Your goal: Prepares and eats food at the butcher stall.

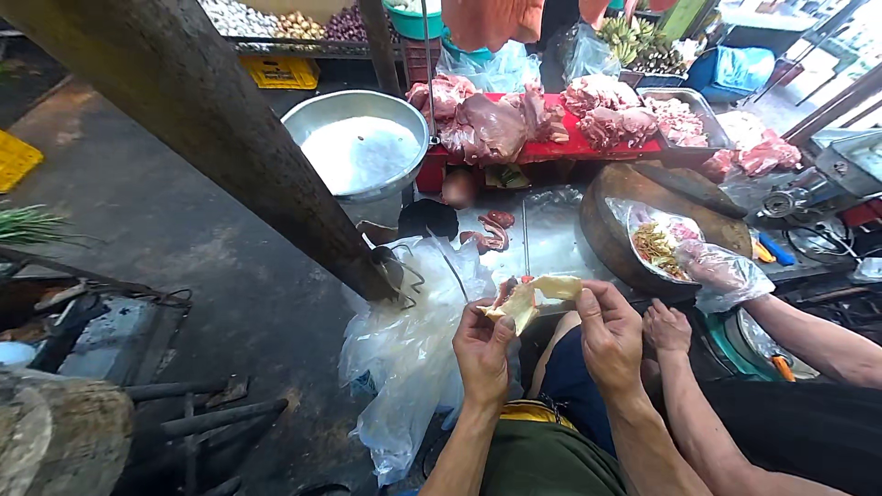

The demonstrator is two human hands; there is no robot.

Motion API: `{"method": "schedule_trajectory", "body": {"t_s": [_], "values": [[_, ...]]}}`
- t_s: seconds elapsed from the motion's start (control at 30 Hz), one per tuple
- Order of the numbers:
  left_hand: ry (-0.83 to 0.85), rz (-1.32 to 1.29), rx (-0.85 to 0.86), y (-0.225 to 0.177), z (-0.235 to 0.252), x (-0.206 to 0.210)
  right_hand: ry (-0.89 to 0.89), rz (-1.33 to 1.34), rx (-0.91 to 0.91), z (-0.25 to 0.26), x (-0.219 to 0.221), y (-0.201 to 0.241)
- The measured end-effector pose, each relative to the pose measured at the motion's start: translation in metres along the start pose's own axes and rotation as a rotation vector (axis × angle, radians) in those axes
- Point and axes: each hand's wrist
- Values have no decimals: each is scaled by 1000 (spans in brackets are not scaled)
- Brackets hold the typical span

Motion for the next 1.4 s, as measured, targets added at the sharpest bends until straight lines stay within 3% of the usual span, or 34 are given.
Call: {"method": "schedule_trajectory", "body": {"t_s": [0.1,0.27,0.4,0.63,1.0,1.2,1.4], "values": [[-3,-130,-60,1,0,-1,-19,-57,-37,0,2,0],[43,-242,-111,-2,-1,-4,-131,12,63,1,7,-10],[57,-340,-153,-4,-1,-6,-205,176,171,1,7,-20],[-12,-488,-260,-3,-2,-9,-176,453,350,-3,16,-15],[-66,-274,-142,1,-4,-4,-152,309,222,-5,8,-25],[-76,-200,-93,6,-4,1,-95,126,38,-11,0,-22],[-103,-140,-80,4,-3,6,-211,154,-10,-7,3,-19]]}}
Point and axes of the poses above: each hand's wrist, its own z-axis towards the middle knuckle, its own x-axis out of the palm, y = z × x, and after that the axes turned 6 degrees about y, right-handed
